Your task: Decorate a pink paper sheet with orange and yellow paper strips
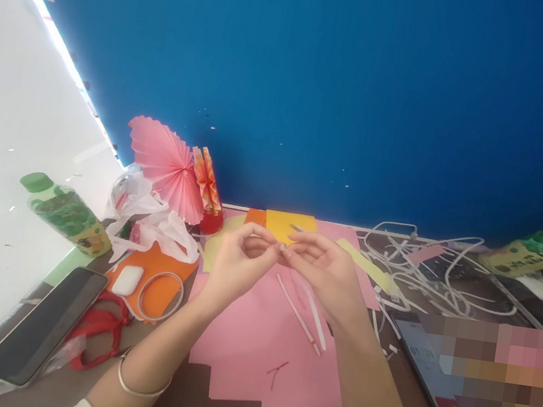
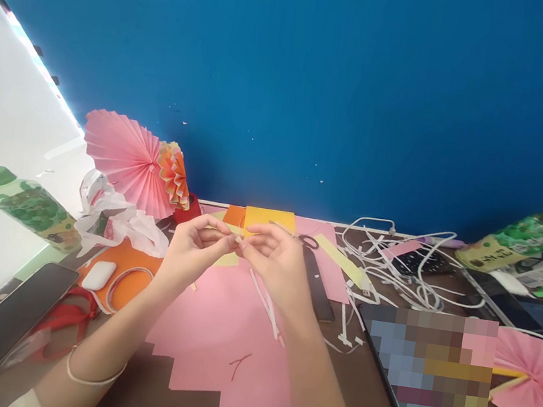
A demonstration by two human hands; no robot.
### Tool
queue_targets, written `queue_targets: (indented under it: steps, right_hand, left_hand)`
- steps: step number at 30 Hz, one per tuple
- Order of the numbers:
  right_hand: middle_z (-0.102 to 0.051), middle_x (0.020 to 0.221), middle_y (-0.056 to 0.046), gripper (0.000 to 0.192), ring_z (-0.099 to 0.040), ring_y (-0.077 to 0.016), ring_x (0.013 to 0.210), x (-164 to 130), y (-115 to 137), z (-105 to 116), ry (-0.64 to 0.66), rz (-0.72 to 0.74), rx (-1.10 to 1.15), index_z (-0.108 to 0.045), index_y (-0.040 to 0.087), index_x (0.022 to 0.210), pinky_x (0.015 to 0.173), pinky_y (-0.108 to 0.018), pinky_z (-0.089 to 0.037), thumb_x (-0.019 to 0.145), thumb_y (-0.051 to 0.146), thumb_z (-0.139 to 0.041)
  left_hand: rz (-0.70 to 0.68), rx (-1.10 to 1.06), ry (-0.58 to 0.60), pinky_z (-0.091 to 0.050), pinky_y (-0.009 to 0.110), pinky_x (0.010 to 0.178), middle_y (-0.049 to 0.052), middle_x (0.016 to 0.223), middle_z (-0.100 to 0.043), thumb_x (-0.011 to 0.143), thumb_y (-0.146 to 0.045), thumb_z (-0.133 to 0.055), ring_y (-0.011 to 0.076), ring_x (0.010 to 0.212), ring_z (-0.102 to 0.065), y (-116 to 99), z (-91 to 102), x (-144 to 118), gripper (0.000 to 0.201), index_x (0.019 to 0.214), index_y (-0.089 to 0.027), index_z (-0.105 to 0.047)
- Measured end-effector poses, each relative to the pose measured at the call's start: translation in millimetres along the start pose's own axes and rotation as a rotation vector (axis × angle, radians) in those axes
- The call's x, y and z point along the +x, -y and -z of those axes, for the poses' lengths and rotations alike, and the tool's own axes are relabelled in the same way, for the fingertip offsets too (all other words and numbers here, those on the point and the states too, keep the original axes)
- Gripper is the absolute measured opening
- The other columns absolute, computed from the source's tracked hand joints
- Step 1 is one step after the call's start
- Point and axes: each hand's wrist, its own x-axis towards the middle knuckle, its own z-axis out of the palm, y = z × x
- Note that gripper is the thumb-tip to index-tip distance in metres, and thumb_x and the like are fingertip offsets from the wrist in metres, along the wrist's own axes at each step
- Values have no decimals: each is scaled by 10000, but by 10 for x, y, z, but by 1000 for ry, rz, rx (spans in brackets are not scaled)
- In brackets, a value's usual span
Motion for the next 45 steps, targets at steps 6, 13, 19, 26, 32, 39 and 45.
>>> queue_targets:
  steps: [6,13,19,26,32,39,45]
  right_hand:
    - [-657,769,-47,308,-659,-196,754,-29,30,2,-25,10,-69,-606,165,848,705,-342,-555,643,361,-724]
    - [-667,799,-65,295,-671,-226,747,-61,86,26,-70,30,-170,-630,168,746,670,-359,-562,637,431,-708]
    - [-678,771,-55,247,-661,-202,718,-45,45,35,-37,82,-188,-653,179,758,675,-352,-570,661,403,-698]
    - [-685,950,-62,242,-650,-222,859,-32,-25,36,-16,99,-219,-697,212,905,728,-361,-560,724,363,-643]
    - [-686,944,-50,230,-638,-208,871,-49,-7,25,1,147,-273,-704,240,936,776,-368,-542,760,356,-610]
    - [-681,901,-43,196,-616,-206,886,-38,-8,11,-34,220,-388,-709,252,920,715,-336,-536,774,322,-598]
    - [-682,845,-33,144,-609,-201,859,-28,-19,3,-50,302,-451,-716,252,853,705,-325,-504,779,271,-593]
  left_hand:
    - [-51,30,-30,-540,276,673,27,680,-684,694,-230,-676,187,718,-684,28,3,3,211,772,-180,-486]
    - [-169,97,-121,-537,274,705,14,712,-652,712,-279,-667,162,729,-672,52,27,9,225,769,-192,-468]
    - [-216,127,-52,-539,259,699,21,758,-653,736,-284,-645,157,753,-662,41,66,15,185,764,-191,-488]
    - [-282,248,-43,-525,248,717,14,777,-626,768,-262,-607,138,762,-646,52,75,1,132,771,-193,-494]
    - [-324,272,-19,-516,250,746,21,787,-619,778,-230,-585,132,764,-634,21,93,2,91,784,-188,-505]
    - [-347,258,-1,-523,250,757,20,793,-618,780,-224,-582,121,759,-632,18,74,-8,82,798,-178,-516]
    - [-326,259,-3,-545,242,716,24,800,-619,779,-220,-597,130,765,-651,45,69,4,101,813,-178,-512]
